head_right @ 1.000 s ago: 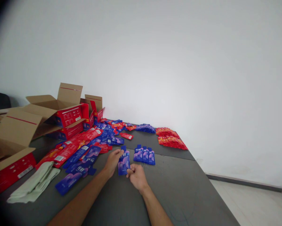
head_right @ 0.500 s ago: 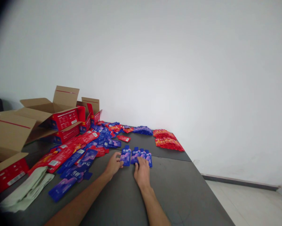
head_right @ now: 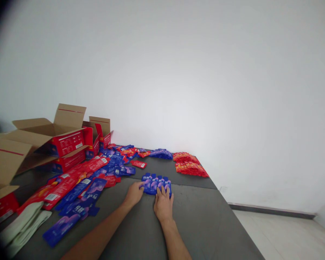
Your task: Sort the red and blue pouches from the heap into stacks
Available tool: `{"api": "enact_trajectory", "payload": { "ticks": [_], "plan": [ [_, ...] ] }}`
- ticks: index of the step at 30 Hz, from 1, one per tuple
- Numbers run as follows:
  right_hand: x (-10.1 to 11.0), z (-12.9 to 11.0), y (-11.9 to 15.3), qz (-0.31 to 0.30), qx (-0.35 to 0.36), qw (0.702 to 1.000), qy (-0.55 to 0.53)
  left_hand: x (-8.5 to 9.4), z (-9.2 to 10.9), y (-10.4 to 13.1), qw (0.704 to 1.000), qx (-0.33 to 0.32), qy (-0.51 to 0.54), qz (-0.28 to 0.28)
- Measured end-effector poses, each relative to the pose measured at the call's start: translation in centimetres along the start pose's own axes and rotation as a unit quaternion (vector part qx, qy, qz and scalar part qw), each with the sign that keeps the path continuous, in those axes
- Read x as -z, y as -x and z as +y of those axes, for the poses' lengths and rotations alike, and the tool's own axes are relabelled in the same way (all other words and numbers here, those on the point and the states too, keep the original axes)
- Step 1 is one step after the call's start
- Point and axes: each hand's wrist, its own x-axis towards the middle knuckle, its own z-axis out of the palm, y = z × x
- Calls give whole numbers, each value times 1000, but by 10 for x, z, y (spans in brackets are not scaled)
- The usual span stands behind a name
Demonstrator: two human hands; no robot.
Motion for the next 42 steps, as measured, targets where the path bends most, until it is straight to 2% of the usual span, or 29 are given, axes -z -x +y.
{"api": "enact_trajectory", "payload": {
  "ticks": [3,7,17,22,25,29,32,37,42],
  "plan": [
    [1,0,0,1,2,1000,0,2,8,9,991,-35,-131,6],
    [2,0,1,3,6,1000,-7,4,13,20,975,-48,-216,14],
    [-4,2,0,25,14,1000,-5,-1,15,32,967,-106,-230,0],
    [0,-4,1,36,3,999,2,-3,13,37,965,-111,-239,15],
    [4,-12,4,54,9,998,9,2,11,36,962,-114,-243,41],
    [7,-30,7,66,57,996,16,19,4,24,956,-104,-266,68],
    [8,-53,1,56,109,992,6,35,-10,11,949,-101,-286,90],
    [2,-102,-32,39,146,988,-23,63,-41,-13,935,-118,-314,112],
    [-19,-141,-68,25,133,990,-43,89,-61,-52,937,-100,-324,80]
  ]
}}
